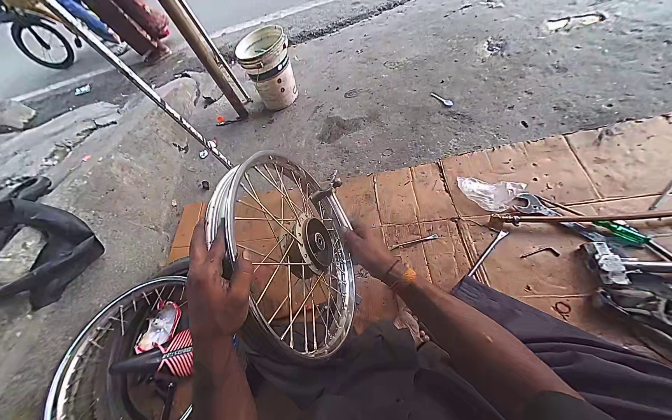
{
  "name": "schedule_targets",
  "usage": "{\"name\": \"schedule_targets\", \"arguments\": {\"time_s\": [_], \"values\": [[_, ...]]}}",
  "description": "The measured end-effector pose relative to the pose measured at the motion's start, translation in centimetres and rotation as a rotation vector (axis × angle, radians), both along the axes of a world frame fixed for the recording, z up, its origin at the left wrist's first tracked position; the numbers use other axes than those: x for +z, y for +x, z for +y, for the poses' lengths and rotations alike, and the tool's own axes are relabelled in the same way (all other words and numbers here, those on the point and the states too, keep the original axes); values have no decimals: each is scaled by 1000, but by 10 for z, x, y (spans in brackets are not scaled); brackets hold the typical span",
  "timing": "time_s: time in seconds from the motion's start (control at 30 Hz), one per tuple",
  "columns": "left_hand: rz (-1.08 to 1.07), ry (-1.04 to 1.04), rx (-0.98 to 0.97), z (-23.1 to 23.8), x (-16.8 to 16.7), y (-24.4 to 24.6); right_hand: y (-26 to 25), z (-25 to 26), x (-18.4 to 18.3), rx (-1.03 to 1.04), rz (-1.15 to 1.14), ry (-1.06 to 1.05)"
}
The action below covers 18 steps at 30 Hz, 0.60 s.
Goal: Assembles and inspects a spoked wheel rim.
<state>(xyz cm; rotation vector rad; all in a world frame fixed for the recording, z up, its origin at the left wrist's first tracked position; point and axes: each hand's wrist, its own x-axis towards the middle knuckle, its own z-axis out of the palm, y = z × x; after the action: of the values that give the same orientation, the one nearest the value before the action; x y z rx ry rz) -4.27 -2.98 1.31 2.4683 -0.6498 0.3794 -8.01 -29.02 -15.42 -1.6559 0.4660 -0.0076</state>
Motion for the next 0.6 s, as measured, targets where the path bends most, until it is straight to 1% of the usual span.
{"name": "schedule_targets", "arguments": {"time_s": [0.03,0.1,0.17,0.2,0.23,0.27,0.3,0.33,0.4,0.43,0.5,0.6], "values": [[3,-21,-6,2,-1,3,-2,-5,5,-59,-76,55],[12,-68,-25,12,-5,5,-6,-1,8,-250,-237,129],[7,-74,-30,18,-8,2,-1,13,7,-393,-262,123],[2,-72,-38,19,-8,0,2,19,4,-386,-217,78],[-7,-71,-54,18,-8,-1,3,21,2,-294,-129,6],[-16,-65,-74,16,-7,-2,5,15,-1,-141,-10,-59],[-28,-59,-79,14,-7,-3,7,6,-5,3,58,-49],[-41,-51,-66,15,-7,-3,7,-3,-8,48,57,28],[-37,-68,-20,19,-9,-1,-1,-21,-11,9,-11,151],[-24,-76,4,24,-11,-2,-8,-24,-13,-32,-36,158],[1,-94,18,34,-15,-2,-22,-23,-17,-159,-80,168],[3,-122,-9,47,-20,4,-35,-14,-18,-359,-158,240]]}}
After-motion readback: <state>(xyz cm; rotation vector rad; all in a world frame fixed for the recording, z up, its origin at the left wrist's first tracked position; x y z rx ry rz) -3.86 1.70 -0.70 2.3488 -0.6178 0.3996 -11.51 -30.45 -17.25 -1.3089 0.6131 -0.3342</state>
